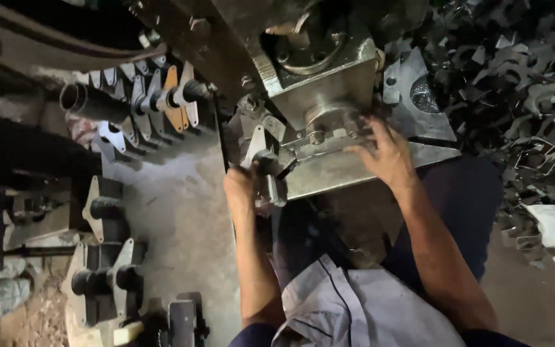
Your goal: Fitting and assembling small metal fabrication components at a workstation.
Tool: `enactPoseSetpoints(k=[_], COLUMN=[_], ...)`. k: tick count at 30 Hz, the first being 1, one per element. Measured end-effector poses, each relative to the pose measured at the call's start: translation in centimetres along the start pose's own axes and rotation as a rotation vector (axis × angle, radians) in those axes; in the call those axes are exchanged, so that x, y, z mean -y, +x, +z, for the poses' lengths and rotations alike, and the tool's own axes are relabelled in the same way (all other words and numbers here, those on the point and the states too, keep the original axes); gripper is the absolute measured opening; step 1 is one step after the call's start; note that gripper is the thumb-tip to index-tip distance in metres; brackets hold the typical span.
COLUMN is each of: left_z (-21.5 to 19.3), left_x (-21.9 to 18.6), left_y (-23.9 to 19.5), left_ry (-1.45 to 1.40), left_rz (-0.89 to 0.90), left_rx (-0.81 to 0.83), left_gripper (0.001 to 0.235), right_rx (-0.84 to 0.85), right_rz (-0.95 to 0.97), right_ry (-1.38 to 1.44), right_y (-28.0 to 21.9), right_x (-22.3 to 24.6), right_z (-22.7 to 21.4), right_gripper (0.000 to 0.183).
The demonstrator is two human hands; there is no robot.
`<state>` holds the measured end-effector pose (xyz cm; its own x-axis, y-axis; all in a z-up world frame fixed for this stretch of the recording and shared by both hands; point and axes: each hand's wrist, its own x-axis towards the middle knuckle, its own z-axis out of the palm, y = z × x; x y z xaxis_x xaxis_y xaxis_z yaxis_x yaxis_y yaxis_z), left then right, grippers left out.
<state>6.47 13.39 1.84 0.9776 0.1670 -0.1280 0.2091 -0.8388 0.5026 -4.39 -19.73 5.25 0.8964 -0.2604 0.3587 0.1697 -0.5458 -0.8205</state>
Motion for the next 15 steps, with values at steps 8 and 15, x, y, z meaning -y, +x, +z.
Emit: enactPoseSetpoints(k=[8, 15], left_z=[4.1, -3.4], left_x=[3.9, -4.4], left_y=[0.7, -7.5], left_ry=[0.047, -0.308], left_rz=[0.115, 0.419], left_rx=[-0.418, -0.272], left_gripper=[0.041, 0.026], right_rx=[-0.085, -0.361], right_rz=[-0.375, 0.236], right_ry=[-0.42, 1.152], right_y=[0.0, -2.5], right_x=[-3.4, -7.9], right_z=[-0.2, -7.0], right_gripper=[0.019, 0.027])
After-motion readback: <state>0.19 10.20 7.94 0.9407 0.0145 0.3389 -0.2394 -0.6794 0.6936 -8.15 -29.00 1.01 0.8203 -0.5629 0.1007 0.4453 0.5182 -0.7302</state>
